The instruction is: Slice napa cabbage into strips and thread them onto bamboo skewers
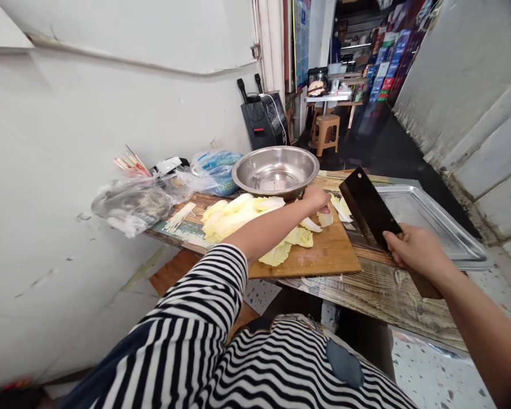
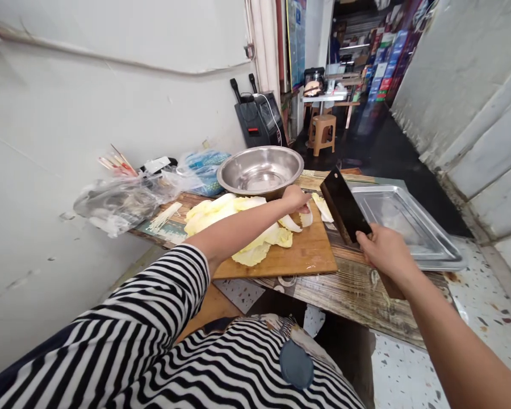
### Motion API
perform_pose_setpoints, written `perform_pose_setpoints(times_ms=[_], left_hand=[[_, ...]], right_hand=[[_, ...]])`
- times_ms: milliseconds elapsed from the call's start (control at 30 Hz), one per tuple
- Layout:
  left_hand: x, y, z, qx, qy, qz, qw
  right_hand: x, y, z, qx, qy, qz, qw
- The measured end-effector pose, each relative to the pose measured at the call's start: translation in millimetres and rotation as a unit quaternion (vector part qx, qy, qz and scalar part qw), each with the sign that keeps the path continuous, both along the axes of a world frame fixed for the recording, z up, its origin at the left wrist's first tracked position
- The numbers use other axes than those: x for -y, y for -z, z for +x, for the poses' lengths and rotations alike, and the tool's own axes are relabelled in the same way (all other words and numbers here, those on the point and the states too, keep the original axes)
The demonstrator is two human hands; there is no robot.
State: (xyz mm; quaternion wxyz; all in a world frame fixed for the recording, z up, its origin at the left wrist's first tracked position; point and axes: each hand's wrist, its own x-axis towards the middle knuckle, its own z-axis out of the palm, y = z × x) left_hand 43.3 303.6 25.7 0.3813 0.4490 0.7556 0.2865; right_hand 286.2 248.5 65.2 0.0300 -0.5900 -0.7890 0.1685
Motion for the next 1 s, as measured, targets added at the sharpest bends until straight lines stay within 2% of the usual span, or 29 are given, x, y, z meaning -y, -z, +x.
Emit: perform_pose_setpoints(times_ms=[100, 200, 233, 267, 333, 367, 433, 600, 667, 833, 1000], left_hand=[[-11, 6.3, -1, -0.141, 0.098, 0.006, 0.985], [-6, 9.0, -11, -0.244, 0.193, 0.054, 0.949], [-3, 10.0, -16, -0.290, 0.239, 0.074, 0.924], [1, 11.3, -22, -0.351, 0.293, 0.093, 0.885], [8, 14.7, -34, -0.469, 0.384, 0.123, 0.786], [10, 16.6, -39, -0.507, 0.409, 0.135, 0.747], [12, 20.6, -47, -0.534, 0.424, 0.153, 0.715], [9, 27.2, -49, -0.541, 0.465, 0.187, 0.675], [13, 28.7, -46, -0.534, 0.477, 0.188, 0.672], [34, 29.9, -44, -0.505, 0.459, 0.159, 0.713], [38, 29.3, -44, -0.493, 0.457, 0.150, 0.725]], right_hand=[[-8, 11.9, -2, 0.056, -0.024, 0.023, 0.998], [-13, 18.8, -7, 0.102, -0.052, 0.044, 0.992], [-15, 20.0, -8, 0.109, -0.056, 0.048, 0.991], [-15, 20.7, -10, 0.112, -0.058, 0.052, 0.991], [-16, 20.6, -14, 0.113, -0.058, 0.060, 0.990], [-17, 19.6, -17, 0.112, -0.057, 0.065, 0.990], [-17, 16.2, -22, 0.101, -0.058, 0.069, 0.991], [-13, 3.9, -38, 0.073, -0.065, 0.046, 0.994], [-11, 0.6, -42, 0.082, -0.073, 0.053, 0.993], [-16, -0.7, -47, 0.121, -0.141, 0.071, 0.980], [-28, 1.0, -54, 0.148, -0.172, 0.059, 0.972]])
